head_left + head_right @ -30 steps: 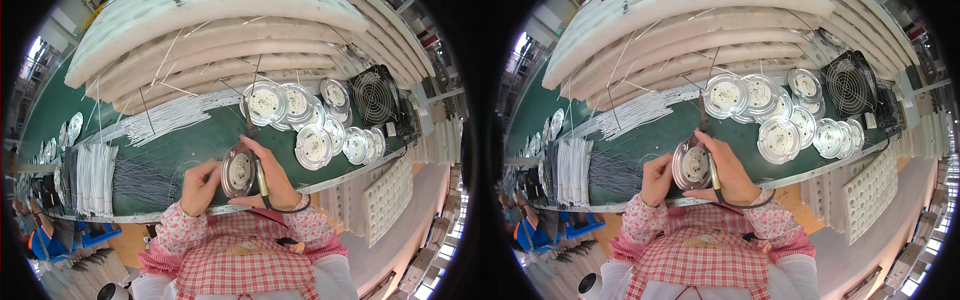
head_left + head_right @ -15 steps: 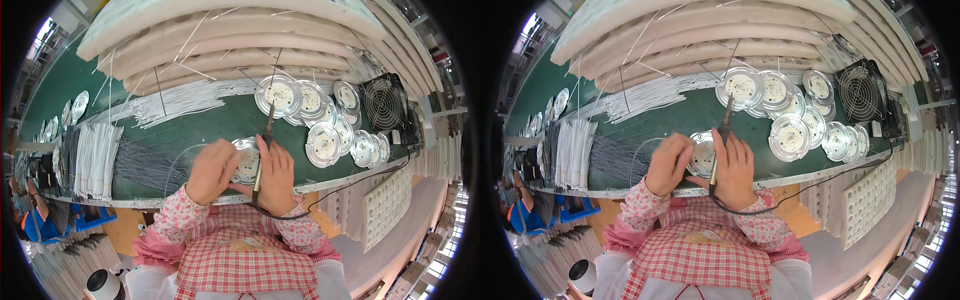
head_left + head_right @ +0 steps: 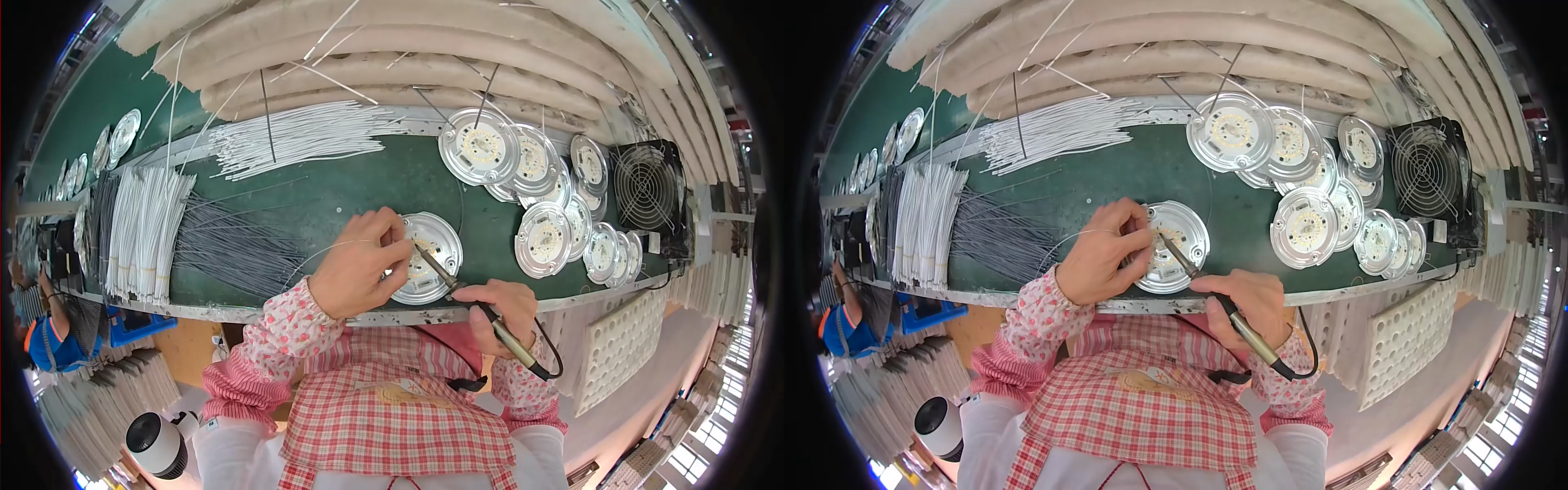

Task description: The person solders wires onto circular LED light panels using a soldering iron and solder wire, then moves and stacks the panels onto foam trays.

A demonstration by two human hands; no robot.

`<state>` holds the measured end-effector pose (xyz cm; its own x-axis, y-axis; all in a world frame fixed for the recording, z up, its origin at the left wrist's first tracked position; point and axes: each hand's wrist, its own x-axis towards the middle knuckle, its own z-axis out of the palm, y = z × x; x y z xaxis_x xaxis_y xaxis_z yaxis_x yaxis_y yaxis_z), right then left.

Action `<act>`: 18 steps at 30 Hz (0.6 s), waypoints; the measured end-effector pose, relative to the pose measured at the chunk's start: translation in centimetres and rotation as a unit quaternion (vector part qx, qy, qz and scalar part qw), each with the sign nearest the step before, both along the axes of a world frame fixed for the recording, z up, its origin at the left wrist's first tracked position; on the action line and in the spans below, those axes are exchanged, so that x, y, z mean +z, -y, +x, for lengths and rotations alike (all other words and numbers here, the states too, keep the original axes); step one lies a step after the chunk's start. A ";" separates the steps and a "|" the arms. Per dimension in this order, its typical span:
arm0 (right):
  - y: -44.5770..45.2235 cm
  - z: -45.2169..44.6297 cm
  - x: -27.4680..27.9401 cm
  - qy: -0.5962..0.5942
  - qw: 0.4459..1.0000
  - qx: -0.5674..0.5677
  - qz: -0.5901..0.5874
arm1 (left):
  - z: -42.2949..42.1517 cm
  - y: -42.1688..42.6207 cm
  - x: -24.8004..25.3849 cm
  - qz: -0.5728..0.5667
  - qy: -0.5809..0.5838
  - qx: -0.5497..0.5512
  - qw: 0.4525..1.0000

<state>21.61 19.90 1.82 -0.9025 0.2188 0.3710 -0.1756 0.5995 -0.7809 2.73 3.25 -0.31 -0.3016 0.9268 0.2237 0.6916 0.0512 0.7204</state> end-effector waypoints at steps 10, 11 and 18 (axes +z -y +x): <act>-0.3 0.5 0.0 0.029 0.998 -0.019 -0.048 | 0.6 -1.4 0.8 -0.063 -0.075 0.010 0.995; -0.2 0.6 -0.1 0.031 0.998 -0.020 -0.052 | 0.6 -1.5 0.9 -0.069 -0.079 0.012 0.994; -0.1 1.8 -0.7 0.112 0.979 -0.054 -0.159 | 0.3 -0.7 0.9 -0.029 -0.101 0.013 0.994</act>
